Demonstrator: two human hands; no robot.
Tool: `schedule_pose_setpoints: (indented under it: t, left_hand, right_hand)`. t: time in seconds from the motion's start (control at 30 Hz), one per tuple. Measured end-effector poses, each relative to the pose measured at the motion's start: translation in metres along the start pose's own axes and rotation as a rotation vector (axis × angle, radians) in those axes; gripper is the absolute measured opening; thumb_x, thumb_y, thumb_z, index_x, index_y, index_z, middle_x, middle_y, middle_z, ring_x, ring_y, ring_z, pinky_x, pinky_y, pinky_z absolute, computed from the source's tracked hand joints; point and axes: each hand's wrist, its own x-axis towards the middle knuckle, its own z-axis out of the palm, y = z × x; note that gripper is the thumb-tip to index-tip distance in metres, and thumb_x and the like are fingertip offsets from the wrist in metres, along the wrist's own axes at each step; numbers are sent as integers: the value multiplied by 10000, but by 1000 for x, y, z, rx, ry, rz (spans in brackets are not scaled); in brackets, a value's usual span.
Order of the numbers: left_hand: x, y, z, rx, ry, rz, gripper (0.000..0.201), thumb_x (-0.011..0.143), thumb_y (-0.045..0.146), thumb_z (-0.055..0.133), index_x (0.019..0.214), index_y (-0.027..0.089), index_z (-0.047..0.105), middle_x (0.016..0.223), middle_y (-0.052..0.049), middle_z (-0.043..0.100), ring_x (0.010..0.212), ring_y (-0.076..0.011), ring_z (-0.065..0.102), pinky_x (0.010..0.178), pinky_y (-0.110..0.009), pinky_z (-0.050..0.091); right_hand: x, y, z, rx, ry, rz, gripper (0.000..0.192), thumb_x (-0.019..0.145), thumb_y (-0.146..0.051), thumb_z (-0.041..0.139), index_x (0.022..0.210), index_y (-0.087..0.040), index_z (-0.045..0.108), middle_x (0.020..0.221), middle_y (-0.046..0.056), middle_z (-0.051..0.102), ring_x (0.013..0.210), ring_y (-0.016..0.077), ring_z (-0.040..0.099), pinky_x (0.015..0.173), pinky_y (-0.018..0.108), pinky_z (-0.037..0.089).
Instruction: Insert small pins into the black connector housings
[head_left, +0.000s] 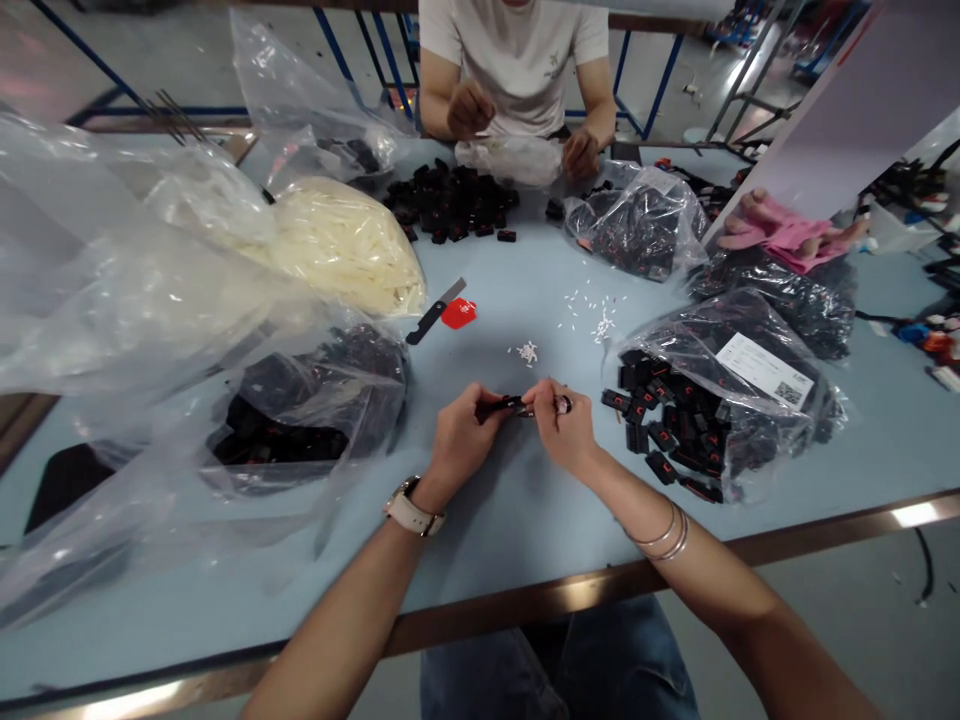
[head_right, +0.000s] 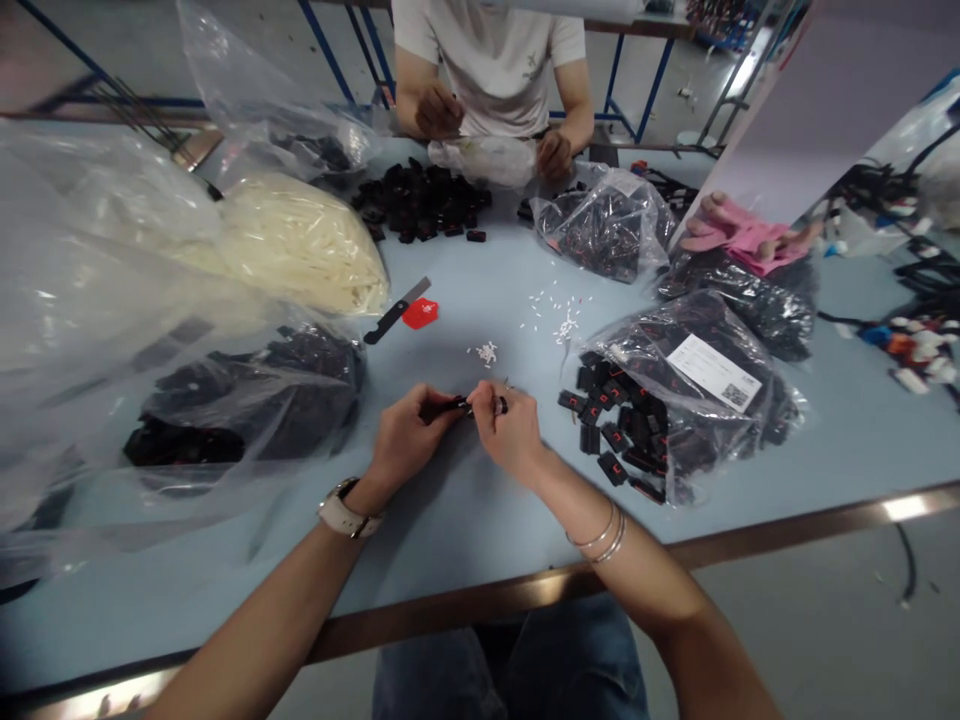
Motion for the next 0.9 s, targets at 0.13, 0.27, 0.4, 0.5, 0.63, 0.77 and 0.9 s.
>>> schedule_pose_setpoints:
  t: [0.13,0.27,0.4,0.5,0.63,0.77,0.9]
  left_hand:
    - [0,1,-1,-4,8,-4,121,708,289,650,739,204,570,742,-8,701,655,-159,629,620,-264,468]
    - [0,3,-2,-9,4,-4,118,704,278,655,726,203,566,738,-4,701,640,-152,622,615,-259,466]
    - [0,4,-2,-17,-1,-7,109,707,283,642,727,208,567,739,-3,705,648,-155,623,619,-261,468]
    - [0,4,-2,-12,-2,-12,104,706,283,637,730,208,570,749,-8,709,662,-160,631,624,-263,469]
    - [0,5,-1,-2,2,0,87,706,267,636,723,212,571,747,-5,705,673,-165,637,627,-266,468]
    - [0,4,-1,16,3,-4,89,711,259,639,721,209,567,723,0,697,641,-159,625,602,-260,456]
    - [0,2,-1,8,-2,5,88,723,270,632,748,207,575,735,-4,694,644,-156,622,604,-260,456]
  right_hand:
    - [-3,4,0,66,52,3,415,938,-398,324,738,-204,632,615,18,631,577,129,605,560,231,469]
    - [-5,6,-1,77,77,16,402,934,-400,340,746,-204,637,624,21,634,575,127,606,557,233,475]
    - [-4,6,0,53,30,2,393,931,-381,347,737,-200,637,636,24,644,609,132,626,575,229,479]
    - [-2,3,0,9,6,-23,377,929,-358,351,726,-202,629,626,20,645,604,130,625,575,224,468]
    - [1,0,-1,-52,-17,-65,381,932,-337,327,722,-208,618,605,18,638,577,125,607,584,225,458]
    - [0,2,-2,-29,-23,-59,381,933,-346,324,724,-208,611,626,20,644,598,127,618,594,224,461]
    - [-3,8,0,83,26,-6,383,935,-381,331,747,-207,617,657,18,645,603,127,625,579,222,474]
